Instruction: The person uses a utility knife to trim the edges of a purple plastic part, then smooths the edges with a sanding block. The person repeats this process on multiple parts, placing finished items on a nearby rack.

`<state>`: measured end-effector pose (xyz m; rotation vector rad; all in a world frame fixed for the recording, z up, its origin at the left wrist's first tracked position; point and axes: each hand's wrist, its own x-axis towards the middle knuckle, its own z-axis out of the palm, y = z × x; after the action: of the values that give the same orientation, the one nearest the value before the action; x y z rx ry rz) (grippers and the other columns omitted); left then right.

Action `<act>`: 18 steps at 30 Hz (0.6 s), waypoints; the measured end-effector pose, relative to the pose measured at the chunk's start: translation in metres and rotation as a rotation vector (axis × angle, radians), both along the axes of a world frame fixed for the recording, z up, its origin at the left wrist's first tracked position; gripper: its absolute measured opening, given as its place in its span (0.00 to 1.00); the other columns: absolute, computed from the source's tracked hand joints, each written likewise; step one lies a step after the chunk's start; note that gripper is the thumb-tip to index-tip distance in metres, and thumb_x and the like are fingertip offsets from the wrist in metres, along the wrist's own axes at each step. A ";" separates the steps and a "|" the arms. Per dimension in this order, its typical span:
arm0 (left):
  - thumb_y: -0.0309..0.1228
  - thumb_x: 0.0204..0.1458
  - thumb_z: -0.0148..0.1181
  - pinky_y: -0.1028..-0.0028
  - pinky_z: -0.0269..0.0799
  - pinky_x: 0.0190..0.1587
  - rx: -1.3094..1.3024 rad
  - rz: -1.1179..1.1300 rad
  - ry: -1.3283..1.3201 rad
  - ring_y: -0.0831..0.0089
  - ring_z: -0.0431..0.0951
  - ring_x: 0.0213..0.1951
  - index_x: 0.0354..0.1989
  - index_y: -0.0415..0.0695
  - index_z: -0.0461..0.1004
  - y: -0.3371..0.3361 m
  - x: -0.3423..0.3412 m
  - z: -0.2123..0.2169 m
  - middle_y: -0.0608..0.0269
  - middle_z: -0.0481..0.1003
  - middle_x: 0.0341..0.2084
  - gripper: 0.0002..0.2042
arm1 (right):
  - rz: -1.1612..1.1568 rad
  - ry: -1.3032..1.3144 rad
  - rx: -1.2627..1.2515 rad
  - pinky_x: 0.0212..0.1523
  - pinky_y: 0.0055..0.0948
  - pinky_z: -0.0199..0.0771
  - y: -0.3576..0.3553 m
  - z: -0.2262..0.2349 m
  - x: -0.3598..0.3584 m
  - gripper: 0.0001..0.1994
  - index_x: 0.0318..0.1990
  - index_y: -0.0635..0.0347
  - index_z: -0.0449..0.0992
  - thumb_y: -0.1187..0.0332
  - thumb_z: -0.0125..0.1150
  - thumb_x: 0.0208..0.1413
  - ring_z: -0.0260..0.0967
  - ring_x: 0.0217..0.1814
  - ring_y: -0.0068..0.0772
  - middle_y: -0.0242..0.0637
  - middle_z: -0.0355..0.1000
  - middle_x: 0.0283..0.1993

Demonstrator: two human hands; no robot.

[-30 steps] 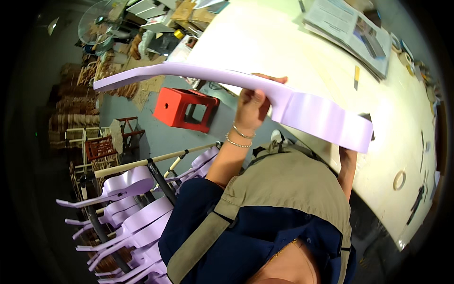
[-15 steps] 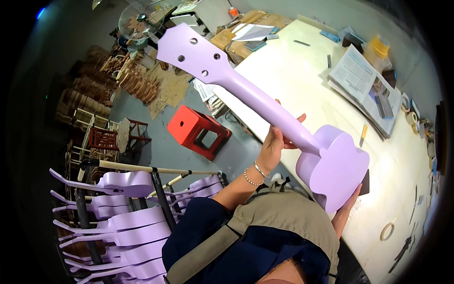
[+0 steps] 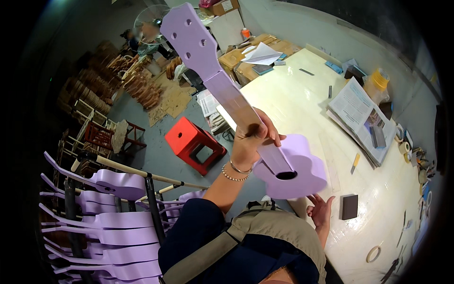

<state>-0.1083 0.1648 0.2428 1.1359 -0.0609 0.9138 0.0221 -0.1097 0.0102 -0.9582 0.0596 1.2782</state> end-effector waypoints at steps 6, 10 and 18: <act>0.30 0.54 0.56 0.70 0.76 0.36 0.217 0.466 0.261 0.74 0.75 0.23 0.38 0.37 0.67 0.009 -0.013 -0.002 0.63 0.71 0.20 0.09 | 0.045 0.021 0.082 0.18 0.25 0.65 0.001 -0.003 0.001 0.50 0.64 0.66 0.51 0.27 0.18 0.48 0.70 0.22 0.36 0.52 0.55 0.64; 0.28 0.54 0.57 0.72 0.76 0.35 0.268 0.621 0.291 0.76 0.74 0.22 0.39 0.35 0.68 0.016 -0.020 -0.002 0.65 0.70 0.20 0.10 | 0.020 0.047 0.051 0.18 0.25 0.65 -0.002 -0.005 0.002 0.49 0.64 0.65 0.51 0.28 0.19 0.50 0.70 0.23 0.37 0.49 0.57 0.62; 0.29 0.54 0.56 0.70 0.76 0.36 0.216 0.581 0.295 0.75 0.73 0.23 0.41 0.36 0.65 0.026 -0.022 -0.007 0.65 0.68 0.20 0.11 | 0.065 -0.006 0.056 0.24 0.27 0.67 -0.002 -0.019 0.003 0.47 0.64 0.61 0.53 0.28 0.19 0.50 0.71 0.28 0.36 0.44 0.59 0.62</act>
<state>-0.1301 0.1903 0.2359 1.5165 0.4423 1.2581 0.0255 -0.1120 -0.0085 -0.9221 -0.0114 1.3301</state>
